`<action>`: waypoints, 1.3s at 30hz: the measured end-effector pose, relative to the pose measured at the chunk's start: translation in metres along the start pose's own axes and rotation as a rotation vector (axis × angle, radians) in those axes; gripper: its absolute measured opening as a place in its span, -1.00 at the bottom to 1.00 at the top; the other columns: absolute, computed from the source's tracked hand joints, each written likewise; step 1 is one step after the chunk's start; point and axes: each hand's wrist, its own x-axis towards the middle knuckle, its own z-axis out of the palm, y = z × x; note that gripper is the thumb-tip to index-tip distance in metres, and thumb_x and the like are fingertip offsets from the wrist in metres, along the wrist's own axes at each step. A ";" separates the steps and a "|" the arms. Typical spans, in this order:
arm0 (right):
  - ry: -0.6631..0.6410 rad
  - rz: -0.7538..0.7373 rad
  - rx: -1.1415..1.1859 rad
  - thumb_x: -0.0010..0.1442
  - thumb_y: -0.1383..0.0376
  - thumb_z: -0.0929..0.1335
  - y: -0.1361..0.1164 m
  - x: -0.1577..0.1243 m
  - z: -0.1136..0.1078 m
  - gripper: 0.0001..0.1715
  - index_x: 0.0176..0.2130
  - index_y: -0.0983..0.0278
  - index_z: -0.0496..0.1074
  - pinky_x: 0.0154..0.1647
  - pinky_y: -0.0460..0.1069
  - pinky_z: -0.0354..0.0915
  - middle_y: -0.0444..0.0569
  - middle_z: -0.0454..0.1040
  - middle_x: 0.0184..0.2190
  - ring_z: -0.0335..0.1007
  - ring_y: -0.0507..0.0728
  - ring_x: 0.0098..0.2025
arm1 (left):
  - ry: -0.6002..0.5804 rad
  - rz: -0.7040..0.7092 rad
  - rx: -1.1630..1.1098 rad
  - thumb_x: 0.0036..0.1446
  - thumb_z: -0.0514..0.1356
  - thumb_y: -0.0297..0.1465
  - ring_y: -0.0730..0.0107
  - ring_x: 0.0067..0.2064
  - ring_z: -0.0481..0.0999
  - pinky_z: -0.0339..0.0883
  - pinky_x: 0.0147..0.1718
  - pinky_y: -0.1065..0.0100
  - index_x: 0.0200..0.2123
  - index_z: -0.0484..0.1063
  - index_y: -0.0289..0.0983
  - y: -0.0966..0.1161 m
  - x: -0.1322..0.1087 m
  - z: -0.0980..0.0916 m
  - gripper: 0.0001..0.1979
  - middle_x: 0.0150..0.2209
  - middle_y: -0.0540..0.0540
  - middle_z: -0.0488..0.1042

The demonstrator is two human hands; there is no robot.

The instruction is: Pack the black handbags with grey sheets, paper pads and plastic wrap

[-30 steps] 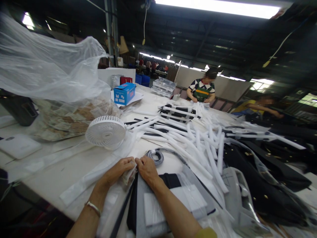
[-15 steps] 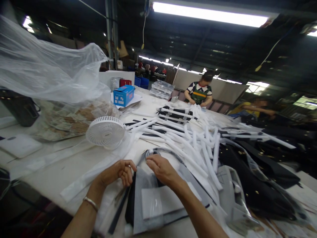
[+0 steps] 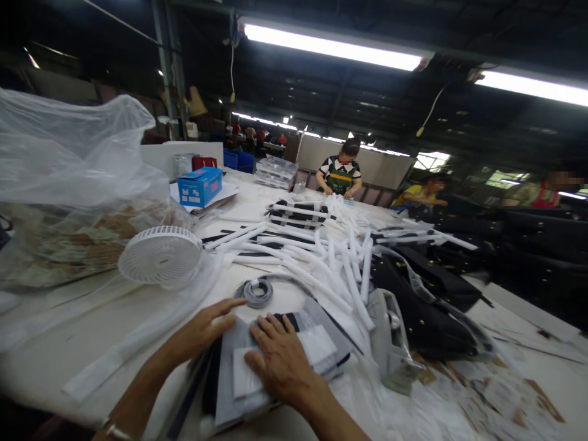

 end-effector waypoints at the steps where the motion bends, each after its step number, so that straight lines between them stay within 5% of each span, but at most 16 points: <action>1: 0.015 -0.006 -0.001 0.39 0.06 0.20 0.001 0.000 0.000 -0.44 0.30 0.13 0.20 0.39 0.25 -0.09 -0.05 0.22 0.32 0.04 0.23 0.37 | -0.009 0.042 0.148 0.23 0.15 -0.12 0.05 0.28 0.27 0.07 0.29 -0.02 0.20 0.34 -0.15 0.009 -0.004 0.013 -0.49 0.26 -0.16 0.33; 4: 0.060 -0.001 0.006 0.41 0.16 0.18 0.006 -0.005 -0.005 -0.46 0.32 0.15 0.16 0.39 0.21 -0.04 -0.04 0.24 0.31 0.08 0.17 0.35 | -0.064 0.222 0.531 0.15 0.24 -0.10 -0.02 0.36 0.12 0.04 0.29 -0.13 0.35 0.07 -0.16 0.023 -0.022 0.054 -0.23 0.36 -0.22 0.11; 8: 0.144 0.110 -0.091 0.41 0.18 0.18 0.019 -0.024 -0.015 -0.48 0.30 0.22 0.22 0.40 0.26 -0.10 0.02 0.22 0.32 0.03 0.23 0.38 | -0.023 0.350 0.851 -0.02 0.32 0.06 -0.14 0.34 0.14 0.15 0.23 -0.17 0.41 -0.17 -0.21 0.009 -0.043 0.085 0.10 0.35 -0.30 0.08; 13: 0.120 0.190 -0.160 0.42 0.13 0.17 0.033 -0.045 -0.005 -0.46 0.29 0.23 0.24 0.38 0.27 -0.05 -0.01 0.21 0.31 0.05 0.24 0.37 | 0.086 0.415 0.993 0.00 0.23 0.16 -0.09 0.25 0.32 0.29 0.14 -0.06 0.41 -0.18 -0.18 -0.023 -0.056 0.094 0.07 0.30 -0.25 0.21; 16: 0.139 0.211 -0.154 0.42 0.10 0.15 0.035 -0.046 0.004 -0.45 0.29 0.22 0.24 0.39 0.24 -0.05 -0.04 0.19 0.32 0.03 0.22 0.38 | 0.165 0.458 1.012 0.08 0.18 0.13 -0.01 0.24 0.34 0.26 0.16 0.03 0.40 -0.15 -0.18 -0.022 -0.057 0.097 -0.01 0.29 -0.21 0.24; 21: 0.140 0.200 -0.182 0.42 0.12 0.15 0.037 -0.045 0.007 -0.45 0.29 0.24 0.24 0.37 0.25 -0.02 -0.04 0.18 0.32 0.05 0.23 0.37 | 0.236 0.511 0.969 0.28 -0.02 0.03 0.12 0.29 0.26 0.13 0.26 0.11 0.40 -0.10 -0.20 -0.002 -0.060 0.075 -0.25 0.31 -0.18 0.25; 24: 0.131 0.176 -0.220 0.42 0.13 0.14 0.041 -0.046 0.010 -0.44 0.29 0.26 0.23 0.36 0.27 0.00 -0.03 0.18 0.32 0.07 0.25 0.36 | 0.541 0.306 1.009 0.38 -0.13 -0.18 0.06 0.36 0.12 0.01 0.29 -0.03 0.38 -0.05 -0.23 -0.014 -0.073 0.044 -0.43 0.32 -0.24 0.20; 26: 0.161 0.157 -0.235 0.42 0.12 0.13 0.045 -0.047 0.014 -0.45 0.29 0.24 0.24 0.35 0.26 0.01 -0.03 0.20 0.31 0.09 0.25 0.35 | 0.711 0.157 1.090 0.36 -0.08 -0.24 -0.06 0.31 0.20 0.11 0.20 -0.08 0.31 0.11 -0.31 -0.035 -0.085 0.027 -0.48 0.25 -0.34 0.30; 28: 0.208 0.139 -0.243 0.42 0.12 0.14 0.049 -0.047 0.019 -0.46 0.28 0.21 0.26 0.34 0.25 0.03 -0.03 0.22 0.31 0.11 0.26 0.34 | 0.679 0.089 1.166 0.34 -0.05 -0.22 -0.07 0.10 0.44 0.30 -0.02 0.01 0.13 0.34 -0.33 -0.056 -0.097 0.018 -0.56 0.06 -0.34 0.48; 31: 0.257 0.124 -0.255 0.41 0.11 0.15 0.052 -0.047 0.025 -0.46 0.28 0.19 0.27 0.33 0.24 0.04 -0.02 0.25 0.29 0.14 0.26 0.33 | 0.599 -0.044 1.147 0.31 -0.03 -0.26 0.05 -0.10 0.51 0.31 -0.18 0.11 -0.08 0.47 -0.25 -0.071 -0.103 0.015 -0.67 -0.12 -0.20 0.55; 39: 0.239 0.127 -0.265 0.41 0.09 0.14 0.054 -0.047 0.026 -0.44 0.27 0.22 0.28 0.31 0.27 0.08 -0.03 0.24 0.30 0.14 0.29 0.32 | 0.558 -0.079 1.070 0.30 -0.03 -0.31 0.14 -0.27 0.46 0.29 -0.23 0.17 -0.38 0.41 -0.21 -0.063 -0.078 0.000 -0.71 -0.37 -0.10 0.48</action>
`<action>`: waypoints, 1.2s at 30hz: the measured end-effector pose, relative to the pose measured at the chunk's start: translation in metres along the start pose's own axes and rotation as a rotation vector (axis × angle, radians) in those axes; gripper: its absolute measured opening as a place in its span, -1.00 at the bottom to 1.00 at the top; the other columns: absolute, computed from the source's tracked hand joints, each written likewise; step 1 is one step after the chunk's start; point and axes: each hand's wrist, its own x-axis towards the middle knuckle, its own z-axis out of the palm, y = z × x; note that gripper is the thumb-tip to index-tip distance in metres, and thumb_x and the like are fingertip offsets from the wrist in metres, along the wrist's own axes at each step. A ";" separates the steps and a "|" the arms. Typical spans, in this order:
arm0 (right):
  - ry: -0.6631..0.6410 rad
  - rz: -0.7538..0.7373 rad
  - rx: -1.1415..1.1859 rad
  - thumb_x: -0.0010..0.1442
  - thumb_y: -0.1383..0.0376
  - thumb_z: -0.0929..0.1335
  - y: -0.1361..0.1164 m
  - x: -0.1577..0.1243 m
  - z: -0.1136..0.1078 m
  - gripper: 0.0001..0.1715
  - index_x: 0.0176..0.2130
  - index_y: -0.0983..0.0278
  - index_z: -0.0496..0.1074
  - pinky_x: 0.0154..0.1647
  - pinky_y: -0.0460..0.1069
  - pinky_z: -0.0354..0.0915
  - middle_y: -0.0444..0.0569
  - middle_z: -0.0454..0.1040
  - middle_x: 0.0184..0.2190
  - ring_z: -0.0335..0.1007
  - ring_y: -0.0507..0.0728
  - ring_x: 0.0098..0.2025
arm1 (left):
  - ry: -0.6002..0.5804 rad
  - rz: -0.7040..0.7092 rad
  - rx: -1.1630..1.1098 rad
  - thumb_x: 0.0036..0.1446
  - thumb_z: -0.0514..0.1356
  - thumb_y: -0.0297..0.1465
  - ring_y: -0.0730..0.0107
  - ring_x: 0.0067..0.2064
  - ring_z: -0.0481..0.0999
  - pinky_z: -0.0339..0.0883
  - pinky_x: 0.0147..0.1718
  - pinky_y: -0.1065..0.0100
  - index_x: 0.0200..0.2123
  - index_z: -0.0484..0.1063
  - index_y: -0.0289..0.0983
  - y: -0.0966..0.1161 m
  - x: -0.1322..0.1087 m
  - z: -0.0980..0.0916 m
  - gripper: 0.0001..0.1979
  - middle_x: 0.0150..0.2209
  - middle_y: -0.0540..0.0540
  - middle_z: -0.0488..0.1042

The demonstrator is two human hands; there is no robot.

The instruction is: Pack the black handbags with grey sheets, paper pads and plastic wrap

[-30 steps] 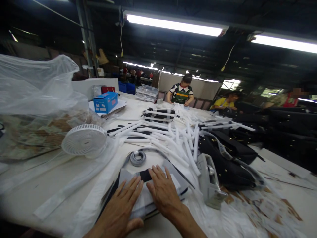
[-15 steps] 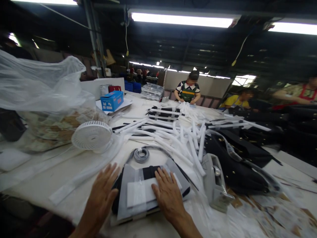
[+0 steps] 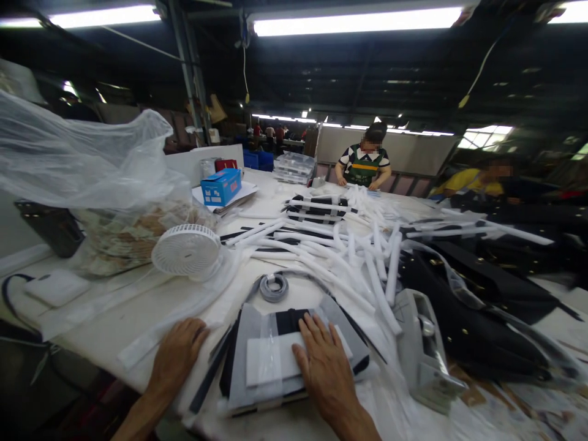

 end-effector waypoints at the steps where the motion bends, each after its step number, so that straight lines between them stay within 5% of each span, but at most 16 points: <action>1: 0.001 0.001 0.002 0.41 0.09 0.14 0.000 0.000 0.000 -0.44 0.27 0.22 0.27 0.31 0.27 0.07 -0.04 0.24 0.30 0.14 0.29 0.33 | 0.016 0.006 0.002 0.31 -0.05 -0.30 0.16 -0.28 0.46 0.30 -0.24 0.20 -0.39 0.40 -0.21 -0.001 0.005 0.002 -0.70 -0.38 -0.10 0.48; 6: 0.017 0.009 0.016 0.41 0.08 0.15 0.000 -0.001 0.001 -0.44 0.27 0.19 0.27 0.32 0.26 0.06 -0.04 0.24 0.30 0.14 0.29 0.32 | 0.056 0.015 0.016 0.36 -0.13 -0.32 0.28 -0.33 0.46 0.27 -0.37 0.34 -0.35 0.38 -0.22 0.005 0.043 0.008 -0.65 -0.37 -0.09 0.45; 12: 0.046 0.003 0.026 0.40 0.06 0.15 0.002 -0.001 0.005 -0.45 0.28 0.15 0.27 0.31 0.25 0.07 -0.06 0.25 0.29 0.16 0.28 0.32 | 0.088 0.032 0.018 0.41 -0.13 -0.27 0.29 -0.25 0.45 0.19 -0.39 0.38 -0.25 0.39 -0.24 0.026 0.124 0.009 -0.65 -0.27 -0.13 0.44; 18: 0.052 -0.013 0.002 0.40 0.06 0.16 0.005 -0.001 0.009 -0.44 0.27 0.17 0.27 0.28 0.26 0.09 -0.07 0.23 0.30 0.16 0.30 0.31 | -0.017 0.157 -0.021 0.39 -0.05 -0.32 0.27 -0.23 0.47 0.20 -0.37 0.36 -0.18 0.41 -0.26 0.029 0.168 0.044 -0.74 -0.21 -0.16 0.47; 21: 0.059 -0.016 0.009 0.39 0.06 0.17 0.005 -0.001 0.009 -0.44 0.27 0.17 0.28 0.28 0.27 0.09 -0.06 0.24 0.29 0.17 0.31 0.31 | -0.099 0.268 -0.063 0.28 0.11 -0.36 0.20 -0.15 0.48 0.27 -0.21 0.30 -0.20 0.43 -0.27 0.031 0.163 0.065 -0.87 -0.17 -0.18 0.51; 24: 0.051 -0.016 -0.003 0.40 0.06 0.16 0.005 -0.001 0.009 -0.44 0.27 0.18 0.28 0.27 0.27 0.09 -0.06 0.23 0.30 0.18 0.31 0.31 | -0.114 0.324 -0.112 0.22 0.18 -0.37 0.15 0.06 0.43 0.25 0.02 0.21 -0.05 0.41 -0.25 0.034 0.159 0.073 -0.77 0.05 -0.21 0.46; 29: 0.053 -0.022 -0.019 0.40 0.06 0.16 0.005 -0.001 0.008 -0.45 0.26 0.19 0.29 0.27 0.26 0.08 -0.06 0.25 0.29 0.18 0.30 0.30 | -0.006 0.179 -0.152 0.32 0.02 -0.38 0.10 0.12 0.40 0.25 0.10 0.09 0.03 0.35 -0.33 0.027 0.155 0.043 -0.72 0.09 -0.29 0.43; 33: 0.070 -0.027 -0.028 0.41 0.06 0.15 0.004 -0.001 0.007 -0.44 0.25 0.21 0.30 0.27 0.25 0.09 -0.04 0.27 0.28 0.20 0.28 0.29 | -0.024 0.173 -0.178 0.35 -0.01 -0.28 0.24 -0.05 0.54 0.40 -0.05 0.23 -0.08 0.43 -0.22 0.010 0.101 0.011 -0.73 -0.09 -0.13 0.55; 36: 0.076 -0.026 -0.026 0.41 0.05 0.15 0.003 -0.001 0.005 -0.45 0.25 0.21 0.30 0.28 0.24 0.08 -0.04 0.29 0.28 0.20 0.27 0.29 | -0.084 0.264 -0.166 0.33 0.00 -0.24 0.24 -0.01 0.55 0.40 -0.02 0.24 -0.02 0.47 -0.18 -0.002 0.036 0.009 -0.68 -0.04 -0.09 0.58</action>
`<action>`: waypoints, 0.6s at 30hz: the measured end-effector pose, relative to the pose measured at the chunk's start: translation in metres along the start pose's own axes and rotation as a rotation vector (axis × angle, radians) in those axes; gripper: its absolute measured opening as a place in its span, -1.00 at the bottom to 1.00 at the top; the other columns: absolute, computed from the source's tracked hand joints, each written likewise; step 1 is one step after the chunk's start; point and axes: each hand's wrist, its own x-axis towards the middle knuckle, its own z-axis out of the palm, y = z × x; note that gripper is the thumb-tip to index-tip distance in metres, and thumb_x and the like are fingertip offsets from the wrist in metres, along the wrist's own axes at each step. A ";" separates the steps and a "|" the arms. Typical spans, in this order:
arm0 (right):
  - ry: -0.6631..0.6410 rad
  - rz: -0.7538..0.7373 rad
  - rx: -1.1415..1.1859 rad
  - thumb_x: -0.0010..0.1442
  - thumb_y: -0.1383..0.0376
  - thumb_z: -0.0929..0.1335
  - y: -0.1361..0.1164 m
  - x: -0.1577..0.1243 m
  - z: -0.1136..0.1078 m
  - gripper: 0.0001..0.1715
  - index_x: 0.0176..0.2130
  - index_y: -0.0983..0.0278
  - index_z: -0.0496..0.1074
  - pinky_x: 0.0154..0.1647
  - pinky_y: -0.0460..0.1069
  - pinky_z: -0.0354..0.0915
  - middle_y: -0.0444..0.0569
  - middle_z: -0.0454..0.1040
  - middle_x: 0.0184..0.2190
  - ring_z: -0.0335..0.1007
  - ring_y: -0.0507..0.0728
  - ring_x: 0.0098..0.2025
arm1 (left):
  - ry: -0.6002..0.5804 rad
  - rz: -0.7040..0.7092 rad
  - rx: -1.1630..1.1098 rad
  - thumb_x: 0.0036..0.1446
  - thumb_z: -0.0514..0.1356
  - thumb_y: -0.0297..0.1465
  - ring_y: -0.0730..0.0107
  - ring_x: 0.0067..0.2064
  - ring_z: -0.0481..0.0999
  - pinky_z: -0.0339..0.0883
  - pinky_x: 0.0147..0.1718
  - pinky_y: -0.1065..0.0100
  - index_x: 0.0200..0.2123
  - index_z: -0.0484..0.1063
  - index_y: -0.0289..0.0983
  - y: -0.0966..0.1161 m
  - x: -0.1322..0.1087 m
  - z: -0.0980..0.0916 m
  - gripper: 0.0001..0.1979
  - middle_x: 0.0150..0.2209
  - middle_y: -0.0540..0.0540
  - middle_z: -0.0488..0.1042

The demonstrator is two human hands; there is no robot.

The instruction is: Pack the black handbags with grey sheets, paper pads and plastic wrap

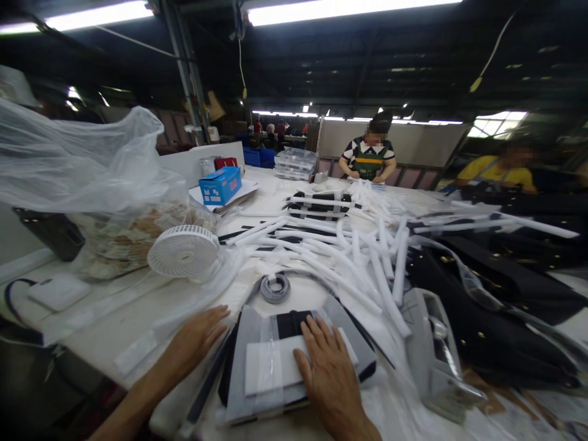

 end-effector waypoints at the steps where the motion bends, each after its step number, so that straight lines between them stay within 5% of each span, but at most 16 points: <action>1: -0.002 0.001 0.001 0.41 0.05 0.15 0.000 0.000 -0.001 -0.45 0.25 0.21 0.30 0.28 0.23 0.08 -0.05 0.29 0.28 0.19 0.27 0.29 | -0.016 0.080 0.061 0.34 -0.04 -0.27 0.22 0.04 0.53 0.39 0.00 0.21 0.04 0.45 -0.19 0.001 -0.018 0.005 -0.64 0.02 -0.12 0.55; 3: -0.007 0.003 0.002 0.41 0.06 0.15 -0.001 0.001 -0.002 -0.45 0.26 0.21 0.29 0.29 0.23 0.06 -0.05 0.28 0.28 0.18 0.27 0.30 | -0.061 0.123 0.183 0.34 -0.08 -0.34 0.20 0.21 0.38 0.29 0.13 0.14 0.22 0.30 -0.19 0.000 -0.042 0.017 -0.56 0.21 -0.13 0.40; 6: -0.016 0.008 0.001 0.42 0.06 0.14 -0.002 0.001 -0.004 -0.44 0.26 0.22 0.29 0.30 0.23 0.05 -0.04 0.27 0.28 0.18 0.27 0.30 | -0.118 0.121 0.265 0.35 -0.08 -0.28 0.17 0.31 0.23 0.17 0.22 0.08 0.33 0.12 -0.17 -0.006 -0.044 0.031 -0.50 0.31 -0.12 0.25; 18: -0.100 0.085 0.008 0.41 0.07 0.13 -0.006 0.006 -0.009 -0.42 0.26 0.26 0.30 0.30 0.28 0.07 -0.02 0.23 0.30 0.14 0.31 0.33 | -0.228 0.111 0.047 0.37 -0.12 -0.12 0.12 0.33 0.19 0.11 0.28 0.02 0.28 0.21 -0.27 -0.031 0.044 0.063 -0.46 0.31 -0.24 0.23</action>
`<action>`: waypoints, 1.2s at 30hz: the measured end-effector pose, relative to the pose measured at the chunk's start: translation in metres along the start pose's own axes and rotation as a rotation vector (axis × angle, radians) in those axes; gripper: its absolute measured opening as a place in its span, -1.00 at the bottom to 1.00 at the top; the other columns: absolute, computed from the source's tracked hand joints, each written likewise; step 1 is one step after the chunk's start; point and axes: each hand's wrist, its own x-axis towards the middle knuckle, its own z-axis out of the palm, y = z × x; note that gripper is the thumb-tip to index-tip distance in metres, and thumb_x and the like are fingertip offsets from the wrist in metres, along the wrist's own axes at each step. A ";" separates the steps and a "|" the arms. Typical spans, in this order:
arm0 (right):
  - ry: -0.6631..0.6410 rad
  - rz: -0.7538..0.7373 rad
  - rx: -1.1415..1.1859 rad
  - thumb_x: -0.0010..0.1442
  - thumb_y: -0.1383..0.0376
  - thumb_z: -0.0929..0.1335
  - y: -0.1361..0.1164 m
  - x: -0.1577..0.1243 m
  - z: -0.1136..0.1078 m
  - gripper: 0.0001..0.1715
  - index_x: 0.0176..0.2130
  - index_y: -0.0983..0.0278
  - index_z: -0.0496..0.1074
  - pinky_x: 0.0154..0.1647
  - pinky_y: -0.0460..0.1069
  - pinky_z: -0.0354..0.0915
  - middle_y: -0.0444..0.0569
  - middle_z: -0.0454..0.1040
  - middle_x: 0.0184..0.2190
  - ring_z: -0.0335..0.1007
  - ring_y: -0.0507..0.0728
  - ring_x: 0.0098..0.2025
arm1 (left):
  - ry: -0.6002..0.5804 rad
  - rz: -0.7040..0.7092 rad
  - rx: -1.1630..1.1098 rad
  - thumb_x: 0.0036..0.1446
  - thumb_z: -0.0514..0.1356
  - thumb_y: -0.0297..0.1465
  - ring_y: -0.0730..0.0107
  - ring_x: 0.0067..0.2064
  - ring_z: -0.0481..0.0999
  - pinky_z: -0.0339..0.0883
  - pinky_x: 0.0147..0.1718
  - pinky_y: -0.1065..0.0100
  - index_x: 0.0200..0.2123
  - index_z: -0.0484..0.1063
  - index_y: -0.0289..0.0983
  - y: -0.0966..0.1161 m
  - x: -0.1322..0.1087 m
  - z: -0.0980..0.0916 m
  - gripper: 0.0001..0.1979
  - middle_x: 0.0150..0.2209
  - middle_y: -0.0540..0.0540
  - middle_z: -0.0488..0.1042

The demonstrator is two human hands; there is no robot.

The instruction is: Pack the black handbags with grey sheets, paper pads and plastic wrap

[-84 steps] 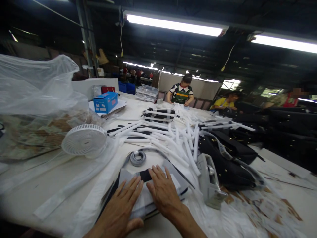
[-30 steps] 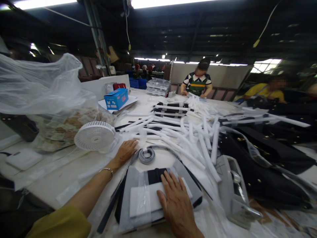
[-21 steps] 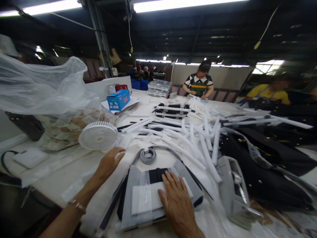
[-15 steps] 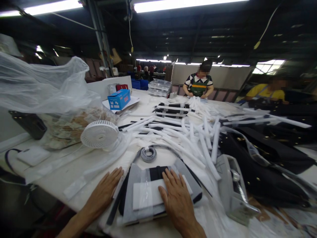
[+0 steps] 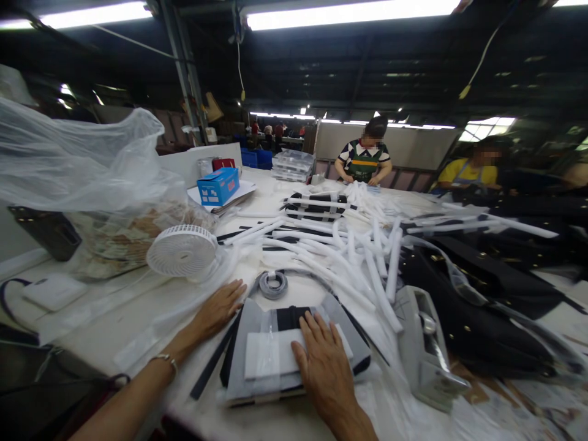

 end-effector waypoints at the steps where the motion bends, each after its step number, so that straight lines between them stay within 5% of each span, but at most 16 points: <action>1: 0.000 0.009 0.000 0.41 0.08 0.13 0.000 0.001 0.000 -0.42 0.26 0.27 0.30 0.30 0.28 0.07 -0.01 0.23 0.30 0.14 0.31 0.33 | -0.004 0.009 -0.015 0.37 -0.11 -0.13 0.15 0.33 0.19 0.10 0.29 0.04 0.27 0.21 -0.26 -0.002 0.004 0.000 -0.47 0.30 -0.22 0.24; 6: -0.012 0.035 0.004 0.40 0.08 0.14 -0.001 0.003 0.001 -0.43 0.26 0.27 0.30 0.32 0.28 0.06 0.00 0.24 0.30 0.12 0.30 0.33 | -0.001 -0.019 -0.079 0.36 -0.13 -0.25 0.25 0.28 0.28 0.16 0.27 0.16 0.24 0.25 -0.26 -0.008 0.020 -0.002 -0.53 0.26 -0.17 0.31; 14: -0.056 0.048 0.003 0.41 0.06 0.11 -0.004 0.003 -0.003 -0.41 0.28 0.24 0.27 0.33 0.28 0.05 -0.04 0.21 0.31 0.08 0.28 0.35 | 0.076 -0.173 -0.153 0.31 -0.04 -0.24 0.01 0.32 0.21 0.08 0.28 -0.07 0.16 0.32 -0.36 -0.008 0.046 0.004 -0.54 0.26 -0.34 0.28; 20: -0.103 0.065 0.000 0.41 0.08 0.12 -0.005 0.005 -0.006 -0.41 0.28 0.26 0.26 0.34 0.28 0.03 -0.04 0.18 0.32 0.06 0.29 0.36 | 0.087 -0.254 -0.241 0.34 -0.16 -0.18 0.17 0.25 0.33 0.21 0.24 0.09 0.15 0.34 -0.32 -0.016 0.051 -0.010 -0.49 0.21 -0.23 0.38; 26: -0.054 0.054 0.009 0.41 0.09 0.14 -0.006 0.004 -0.006 -0.42 0.27 0.27 0.28 0.33 0.30 0.06 -0.02 0.22 0.30 0.09 0.30 0.35 | 0.107 -0.264 -0.245 0.37 -0.23 -0.16 0.28 0.19 0.42 0.28 0.19 0.19 0.12 0.39 -0.24 -0.010 0.030 -0.034 -0.46 0.14 -0.12 0.46; 32: -0.047 0.052 -0.005 0.41 0.09 0.14 -0.005 0.004 -0.006 -0.43 0.26 0.28 0.30 0.32 0.29 0.07 -0.01 0.23 0.30 0.10 0.30 0.34 | 0.079 -0.263 -0.117 0.31 -0.06 -0.21 0.02 0.32 0.21 0.07 0.27 -0.11 0.19 0.33 -0.24 0.014 -0.017 -0.014 -0.52 0.27 -0.21 0.30; 36: -0.055 0.049 -0.011 0.41 0.08 0.13 -0.005 0.004 -0.006 -0.42 0.26 0.27 0.30 0.31 0.28 0.07 0.00 0.23 0.30 0.10 0.30 0.34 | 0.066 -0.268 -0.059 0.32 -0.04 -0.23 0.03 0.34 0.17 0.06 0.28 -0.12 0.21 0.30 -0.21 0.016 -0.020 -0.003 -0.54 0.29 -0.21 0.26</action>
